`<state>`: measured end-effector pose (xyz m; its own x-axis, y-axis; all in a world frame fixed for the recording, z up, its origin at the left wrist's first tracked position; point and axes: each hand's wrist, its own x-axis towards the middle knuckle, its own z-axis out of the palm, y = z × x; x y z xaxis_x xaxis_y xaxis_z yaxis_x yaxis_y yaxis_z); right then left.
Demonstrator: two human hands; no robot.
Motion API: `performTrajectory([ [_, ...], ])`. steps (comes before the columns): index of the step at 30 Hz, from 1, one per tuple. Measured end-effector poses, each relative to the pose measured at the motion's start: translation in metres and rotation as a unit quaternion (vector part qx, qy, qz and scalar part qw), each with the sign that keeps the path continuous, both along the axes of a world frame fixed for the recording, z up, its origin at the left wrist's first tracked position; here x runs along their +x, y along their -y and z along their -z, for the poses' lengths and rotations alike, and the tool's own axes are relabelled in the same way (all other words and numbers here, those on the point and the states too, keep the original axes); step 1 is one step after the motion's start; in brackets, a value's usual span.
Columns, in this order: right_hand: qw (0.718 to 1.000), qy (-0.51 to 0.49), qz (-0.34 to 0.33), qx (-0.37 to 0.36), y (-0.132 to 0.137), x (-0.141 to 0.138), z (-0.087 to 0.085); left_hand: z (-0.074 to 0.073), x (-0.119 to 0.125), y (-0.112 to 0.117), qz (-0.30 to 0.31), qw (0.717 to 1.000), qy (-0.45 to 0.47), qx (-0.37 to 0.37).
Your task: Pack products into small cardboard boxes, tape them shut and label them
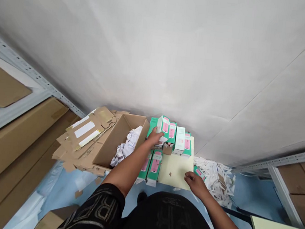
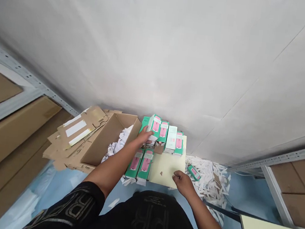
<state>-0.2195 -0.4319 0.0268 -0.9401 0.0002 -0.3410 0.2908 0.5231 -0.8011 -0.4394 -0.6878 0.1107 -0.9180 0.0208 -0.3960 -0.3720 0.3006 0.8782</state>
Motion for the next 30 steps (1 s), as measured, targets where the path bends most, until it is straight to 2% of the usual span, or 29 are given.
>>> performTrajectory([
  [3, 1.0, 0.006, -0.012, -0.028, -0.02, -0.015, -0.01, -0.017, 0.038, -0.001, -0.049, 0.982, 0.008, 0.181],
  [5, 0.997, 0.028, -0.009, -0.073, -0.026, -0.028, -0.021, -0.029, 0.071, -0.003, -0.041, 0.965, -0.012, 0.258],
  [8, 0.985, 0.059, 0.012, -0.163, -0.023, -0.049, -0.05, -0.047, 0.121, -0.006, -0.007, 0.94, -0.035, 0.338],
  [11, 0.957, 0.064, 0.043, -0.28, -0.005, -0.062, -0.088, -0.059, 0.159, -0.009, 0.029, 0.927, -0.027, 0.373],
  [13, 0.928, 0.054, 0.055, -0.363, 0.012, -0.063, -0.115, -0.064, 0.175, -0.009, 0.062, 0.922, -0.016, 0.381],
  [16, 0.894, 0.015, 0.06, -0.444, 0.04, -0.055, -0.15, -0.067, 0.184, -0.006, 0.122, 0.922, -0.001, 0.368],
  [18, 0.883, -0.016, 0.089, -0.46, 0.058, -0.047, -0.165, -0.067, 0.182, -0.001, 0.167, 0.922, -0.011, 0.348],
  [21, 0.872, -0.068, 0.18, -0.45, 0.077, -0.034, -0.17, -0.062, 0.174, 0.006, 0.236, 0.915, -0.04, 0.324],
  [24, 0.852, -0.123, 0.274, -0.429, 0.083, -0.02, -0.165, -0.052, 0.171, 0.005, 0.27, 0.904, -0.022, 0.33],
  [27, 0.822, -0.174, 0.344, -0.418, 0.076, -0.003, -0.158, -0.045, 0.181, -0.006, 0.259, 0.889, 0.044, 0.376],
  [30, 0.776, -0.217, 0.419, -0.419, 0.059, 0.022, -0.153, -0.044, 0.2, -0.03, 0.278, 0.867, 0.101, 0.4],
])
